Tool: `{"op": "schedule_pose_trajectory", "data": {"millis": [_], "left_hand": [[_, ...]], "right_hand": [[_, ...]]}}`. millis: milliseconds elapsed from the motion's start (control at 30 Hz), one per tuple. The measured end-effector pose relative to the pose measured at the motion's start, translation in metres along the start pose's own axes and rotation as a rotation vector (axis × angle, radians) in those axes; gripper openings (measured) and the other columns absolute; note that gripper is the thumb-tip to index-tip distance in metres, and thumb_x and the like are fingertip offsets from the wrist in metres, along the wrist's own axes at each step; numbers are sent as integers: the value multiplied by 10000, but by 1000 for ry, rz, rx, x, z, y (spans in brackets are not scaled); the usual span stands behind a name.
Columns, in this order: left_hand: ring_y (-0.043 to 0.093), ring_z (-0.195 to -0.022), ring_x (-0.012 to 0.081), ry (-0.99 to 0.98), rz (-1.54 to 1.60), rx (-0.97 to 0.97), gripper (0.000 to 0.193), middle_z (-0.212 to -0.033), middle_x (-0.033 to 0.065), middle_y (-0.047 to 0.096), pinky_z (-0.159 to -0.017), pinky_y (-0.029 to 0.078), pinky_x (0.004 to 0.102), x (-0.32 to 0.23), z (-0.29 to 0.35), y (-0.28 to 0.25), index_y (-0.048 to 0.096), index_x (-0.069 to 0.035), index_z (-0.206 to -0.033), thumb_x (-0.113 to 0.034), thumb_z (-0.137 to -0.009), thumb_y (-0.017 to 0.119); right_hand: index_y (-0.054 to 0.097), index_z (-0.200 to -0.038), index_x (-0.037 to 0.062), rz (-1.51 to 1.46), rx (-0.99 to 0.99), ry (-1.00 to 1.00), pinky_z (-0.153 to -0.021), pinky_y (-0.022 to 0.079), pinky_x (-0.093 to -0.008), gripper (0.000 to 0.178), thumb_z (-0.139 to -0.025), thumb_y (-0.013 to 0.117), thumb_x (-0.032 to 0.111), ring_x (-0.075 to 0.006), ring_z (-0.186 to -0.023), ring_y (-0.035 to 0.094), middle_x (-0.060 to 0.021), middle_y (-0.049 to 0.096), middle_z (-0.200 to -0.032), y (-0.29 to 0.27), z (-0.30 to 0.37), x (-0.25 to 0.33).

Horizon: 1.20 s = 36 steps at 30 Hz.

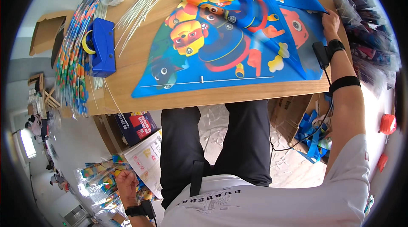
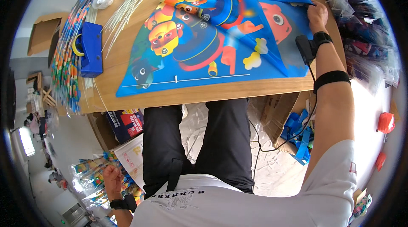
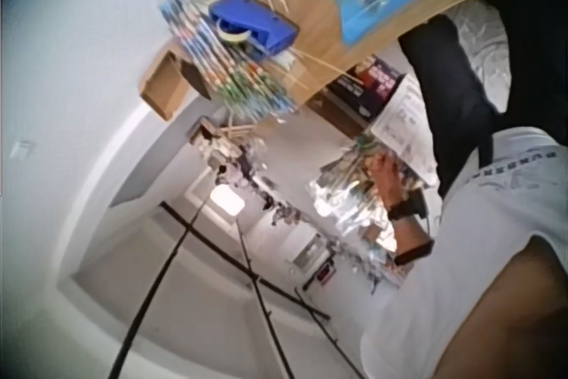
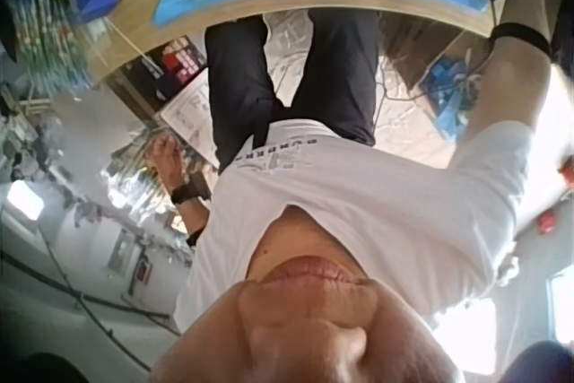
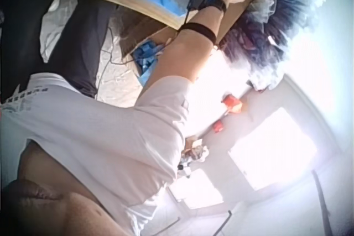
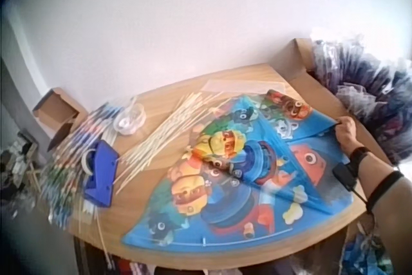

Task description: Assemble a plastic kite by attaching support sticks and securing them with tape.

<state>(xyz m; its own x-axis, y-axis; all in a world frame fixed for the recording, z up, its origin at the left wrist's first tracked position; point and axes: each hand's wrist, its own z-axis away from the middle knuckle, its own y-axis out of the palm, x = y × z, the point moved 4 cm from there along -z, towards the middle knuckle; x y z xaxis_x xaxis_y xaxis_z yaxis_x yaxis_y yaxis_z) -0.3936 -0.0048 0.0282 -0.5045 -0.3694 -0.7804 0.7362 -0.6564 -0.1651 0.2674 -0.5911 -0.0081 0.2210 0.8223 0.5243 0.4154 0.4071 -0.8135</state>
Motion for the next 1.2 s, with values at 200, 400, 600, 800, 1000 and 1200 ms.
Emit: {"op": "schedule_pose_trajectory", "data": {"millis": [200,400,600,800,1000,1200], "left_hand": [[497,-521,99,-20,-10,9,73,-632,28,537,-464,411,224,1,-9,-6,536,-17,-795,-21,-801,609],[479,-528,94,-19,0,23,47,-637,25,531,-492,399,217,0,-17,-4,541,-6,-772,-6,-797,581],[477,-515,89,-29,11,84,50,-643,30,551,-487,385,213,3,-13,-3,554,-8,-768,-5,-788,600],[492,-521,84,22,62,103,70,-638,28,562,-496,391,207,-2,4,-1,575,-1,-761,-34,-777,635],[489,-532,71,169,125,151,44,-633,24,557,-506,381,189,-4,9,2,579,11,-764,-15,-774,613],[480,-544,62,232,191,163,22,-641,15,552,-515,375,184,-20,14,-9,570,18,-741,21,-751,589]], "right_hand": [[670,-1055,132,55,-52,-116,-805,468,-379,334,-772,501,187,-303,-908,626,-165,650,-988,4,-12,-10],[647,-1071,89,87,22,-149,-856,453,-366,357,-789,544,282,-305,-987,605,-160,641,-1033,2,-42,-35],[619,-1145,87,246,-342,-214,-878,455,-369,500,-718,667,343,-292,-982,610,-147,646,-1055,-41,-10,-4],[672,-973,8,-466,192,-438,-720,456,-226,187,-809,638,94,-89,-812,577,-37,660,-877,-18,114,143],[668,-879,44,-743,960,-517,-627,444,-220,171,-839,612,201,-80,-696,575,-9,642,-774,17,343,325],[660,-835,58,-1004,1265,3,-591,432,-237,133,-817,655,189,-80,-689,553,-11,626,-765,71,475,430]]}}
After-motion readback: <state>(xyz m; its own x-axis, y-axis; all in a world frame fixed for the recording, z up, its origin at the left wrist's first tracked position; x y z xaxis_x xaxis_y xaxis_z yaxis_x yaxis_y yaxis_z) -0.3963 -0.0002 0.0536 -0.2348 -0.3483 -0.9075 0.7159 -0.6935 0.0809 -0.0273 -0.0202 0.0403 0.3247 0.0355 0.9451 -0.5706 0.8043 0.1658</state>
